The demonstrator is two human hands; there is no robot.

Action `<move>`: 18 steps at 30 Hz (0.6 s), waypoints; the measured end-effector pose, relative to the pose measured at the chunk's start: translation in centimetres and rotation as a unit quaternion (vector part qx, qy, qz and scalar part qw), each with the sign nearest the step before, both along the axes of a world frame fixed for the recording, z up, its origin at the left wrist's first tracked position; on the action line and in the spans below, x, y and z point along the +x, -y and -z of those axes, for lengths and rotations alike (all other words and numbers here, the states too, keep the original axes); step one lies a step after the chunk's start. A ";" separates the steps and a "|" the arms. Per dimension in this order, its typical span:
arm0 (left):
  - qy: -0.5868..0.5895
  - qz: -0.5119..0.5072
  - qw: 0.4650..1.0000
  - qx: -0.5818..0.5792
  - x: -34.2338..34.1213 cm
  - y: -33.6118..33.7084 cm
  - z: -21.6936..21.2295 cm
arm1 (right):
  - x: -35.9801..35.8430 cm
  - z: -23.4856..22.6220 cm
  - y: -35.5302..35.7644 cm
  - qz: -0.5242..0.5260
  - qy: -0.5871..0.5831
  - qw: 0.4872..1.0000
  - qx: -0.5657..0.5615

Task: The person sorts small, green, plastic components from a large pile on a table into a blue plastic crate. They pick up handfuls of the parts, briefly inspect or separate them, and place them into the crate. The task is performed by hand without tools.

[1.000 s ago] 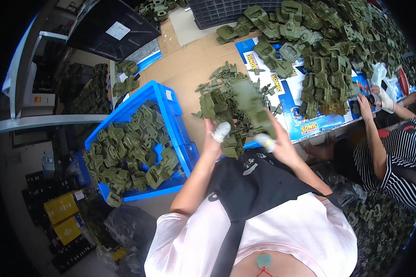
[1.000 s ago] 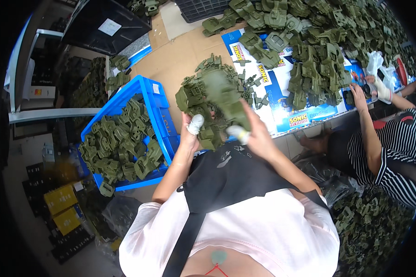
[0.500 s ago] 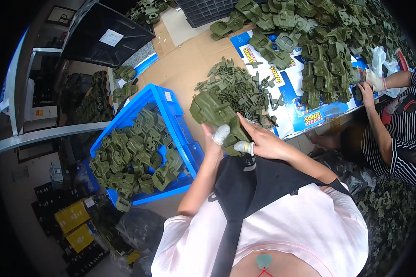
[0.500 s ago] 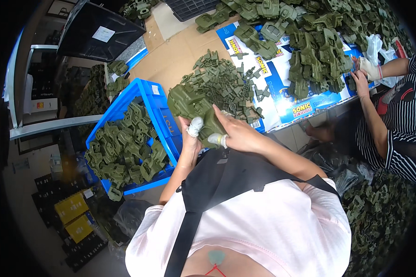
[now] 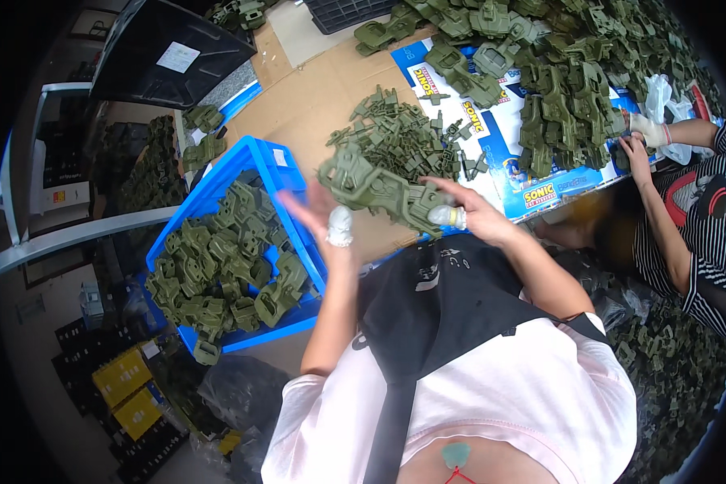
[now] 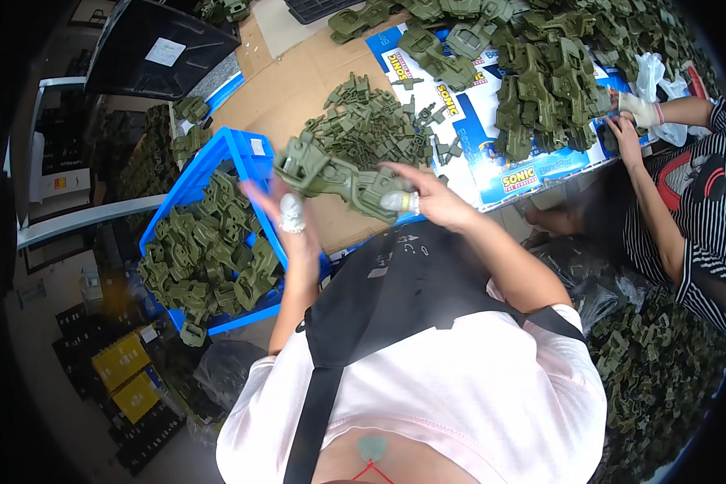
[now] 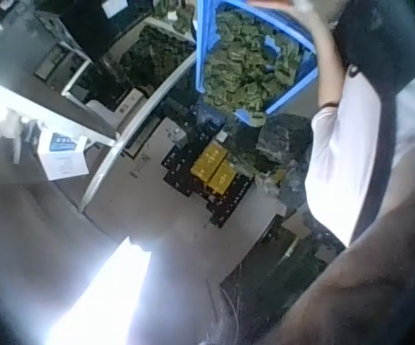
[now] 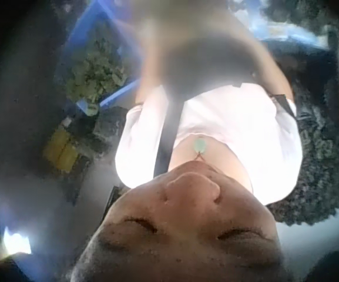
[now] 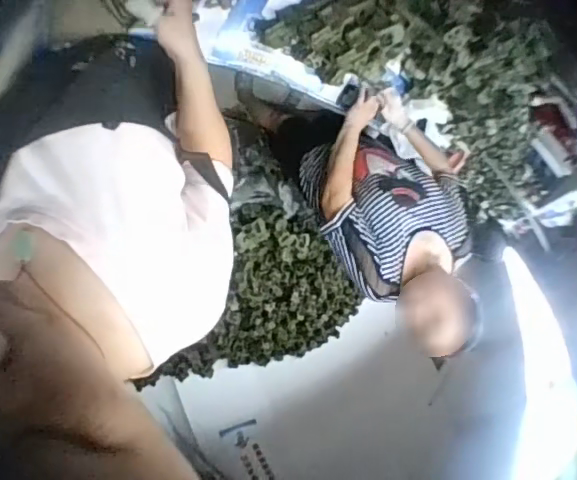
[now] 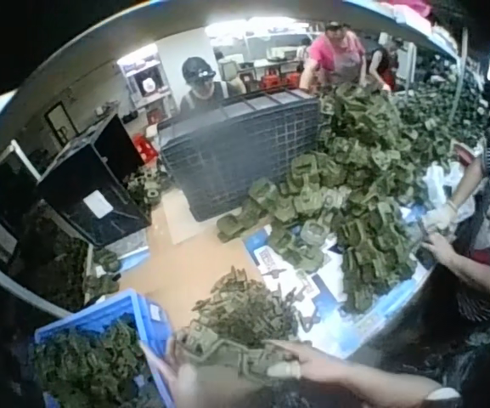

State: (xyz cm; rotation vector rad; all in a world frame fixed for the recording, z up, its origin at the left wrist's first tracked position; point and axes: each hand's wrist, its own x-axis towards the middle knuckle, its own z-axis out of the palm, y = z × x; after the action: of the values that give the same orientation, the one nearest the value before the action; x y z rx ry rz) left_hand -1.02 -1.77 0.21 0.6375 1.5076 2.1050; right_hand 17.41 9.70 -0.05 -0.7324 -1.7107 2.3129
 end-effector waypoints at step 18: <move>-0.326 0.553 0.679 -0.356 1.5 -0.8 -2.0 | 3.3 -1.9 2.4 -0.214 0.198 0.841 0.455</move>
State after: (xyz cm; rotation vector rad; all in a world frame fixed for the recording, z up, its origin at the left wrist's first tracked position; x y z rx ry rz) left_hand 0.53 -0.93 2.20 1.5276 1.4446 0.2895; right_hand 20.68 7.28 1.86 -0.6637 -3.0321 1.2108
